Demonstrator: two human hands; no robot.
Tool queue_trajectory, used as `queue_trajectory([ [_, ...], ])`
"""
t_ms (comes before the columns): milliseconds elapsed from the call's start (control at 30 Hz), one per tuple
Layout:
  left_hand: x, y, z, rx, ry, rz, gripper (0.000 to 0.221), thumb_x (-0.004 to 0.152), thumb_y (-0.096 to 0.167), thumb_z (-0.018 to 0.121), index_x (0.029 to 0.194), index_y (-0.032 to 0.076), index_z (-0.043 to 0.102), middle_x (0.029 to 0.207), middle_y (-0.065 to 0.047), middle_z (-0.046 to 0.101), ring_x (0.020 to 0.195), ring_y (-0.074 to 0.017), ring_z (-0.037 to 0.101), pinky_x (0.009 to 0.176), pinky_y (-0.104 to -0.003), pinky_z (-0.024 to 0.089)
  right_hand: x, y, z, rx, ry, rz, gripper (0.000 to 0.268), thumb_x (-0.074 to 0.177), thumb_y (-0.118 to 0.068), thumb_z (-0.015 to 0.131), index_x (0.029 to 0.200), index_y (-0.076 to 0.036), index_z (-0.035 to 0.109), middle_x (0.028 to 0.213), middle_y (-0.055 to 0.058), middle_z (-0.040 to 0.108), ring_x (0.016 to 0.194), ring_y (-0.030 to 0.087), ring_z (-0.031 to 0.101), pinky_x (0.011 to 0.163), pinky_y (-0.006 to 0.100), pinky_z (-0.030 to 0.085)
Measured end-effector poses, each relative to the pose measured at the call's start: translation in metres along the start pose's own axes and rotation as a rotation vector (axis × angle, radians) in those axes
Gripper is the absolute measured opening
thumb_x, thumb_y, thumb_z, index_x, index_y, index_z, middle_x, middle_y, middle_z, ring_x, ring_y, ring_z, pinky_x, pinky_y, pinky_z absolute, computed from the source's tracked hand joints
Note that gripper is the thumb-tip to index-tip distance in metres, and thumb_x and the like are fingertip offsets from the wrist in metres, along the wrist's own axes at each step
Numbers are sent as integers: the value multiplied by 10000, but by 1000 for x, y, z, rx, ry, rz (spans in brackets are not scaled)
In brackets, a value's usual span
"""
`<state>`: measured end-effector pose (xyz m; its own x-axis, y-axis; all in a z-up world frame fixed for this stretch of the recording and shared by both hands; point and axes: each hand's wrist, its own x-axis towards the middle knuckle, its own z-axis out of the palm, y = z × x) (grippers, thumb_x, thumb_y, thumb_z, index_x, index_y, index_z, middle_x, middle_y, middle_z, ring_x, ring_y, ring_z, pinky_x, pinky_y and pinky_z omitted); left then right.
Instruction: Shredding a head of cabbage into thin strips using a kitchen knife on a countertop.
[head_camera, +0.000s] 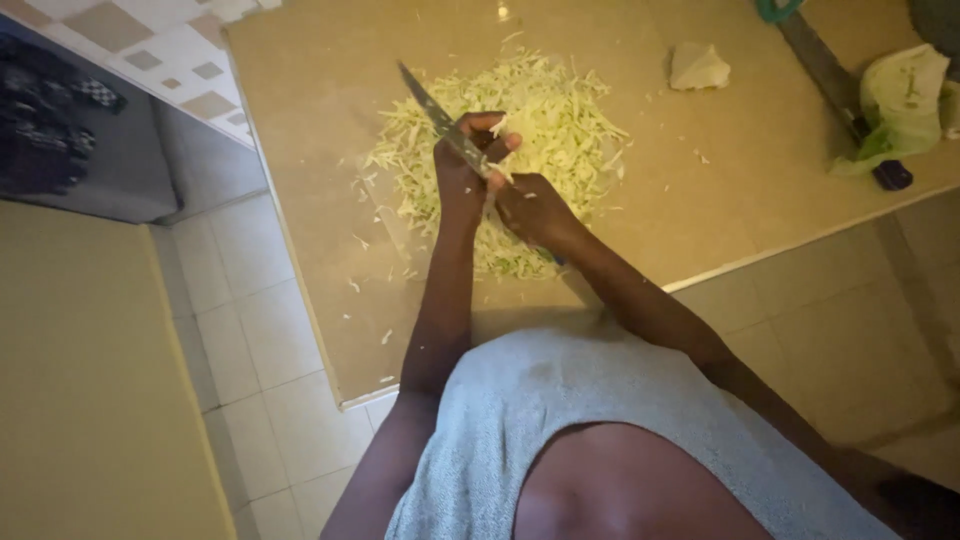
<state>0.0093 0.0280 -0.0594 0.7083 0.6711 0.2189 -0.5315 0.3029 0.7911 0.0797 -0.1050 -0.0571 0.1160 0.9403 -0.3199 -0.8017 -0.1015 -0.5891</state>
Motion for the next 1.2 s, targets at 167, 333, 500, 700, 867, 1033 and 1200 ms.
queue_trajectory([
  [167,-7,41,28,240,187,76,301,760,90,850,993,21,673,794,-41,611,795,-107,612,699,-282,505,-29,-29,55,-751,281,-186,688,967,-602,208,630,-73,491,425,87,427,321,192,483,308,299,426],
  [333,-10,49,40,80,179,27,209,778,32,804,929,47,661,783,-15,619,785,-81,593,738,-252,489,-24,-37,37,-437,190,-281,458,1043,-407,395,765,-58,496,471,53,384,295,161,422,309,319,442],
  [500,-15,54,54,-64,84,-98,254,722,-30,812,903,-14,634,824,-115,660,739,-169,681,736,-314,551,-23,-49,23,-470,204,-526,223,919,-23,658,873,-32,440,560,113,473,386,182,533,363,332,505],
  [700,-11,31,36,-47,48,-94,258,699,-56,811,916,-73,673,787,-131,666,741,-164,691,748,-296,555,-31,-56,37,-546,277,-432,303,930,-131,686,991,7,423,597,135,488,399,173,520,371,334,504],
  [867,-15,46,47,-9,59,-64,245,693,-53,822,886,-66,671,770,-120,666,736,-149,673,718,-297,552,-33,-43,32,-498,303,-394,396,971,-152,627,1163,76,367,662,168,540,373,128,450,326,268,443],
  [1033,-12,50,49,3,24,-45,230,709,-57,818,885,-65,670,753,-133,667,736,-166,679,708,-316,553,-40,-49,55,-607,370,-322,328,1019,-281,557,970,40,516,544,69,444,319,123,429,263,255,365],
  [1200,-16,60,58,-3,29,-56,224,710,-56,809,896,-53,684,775,-121,680,761,-147,675,725,-296,555,-30,-42,41,-681,346,-471,439,1033,-348,546,701,-94,410,396,84,405,272,108,405,272,202,308],
])
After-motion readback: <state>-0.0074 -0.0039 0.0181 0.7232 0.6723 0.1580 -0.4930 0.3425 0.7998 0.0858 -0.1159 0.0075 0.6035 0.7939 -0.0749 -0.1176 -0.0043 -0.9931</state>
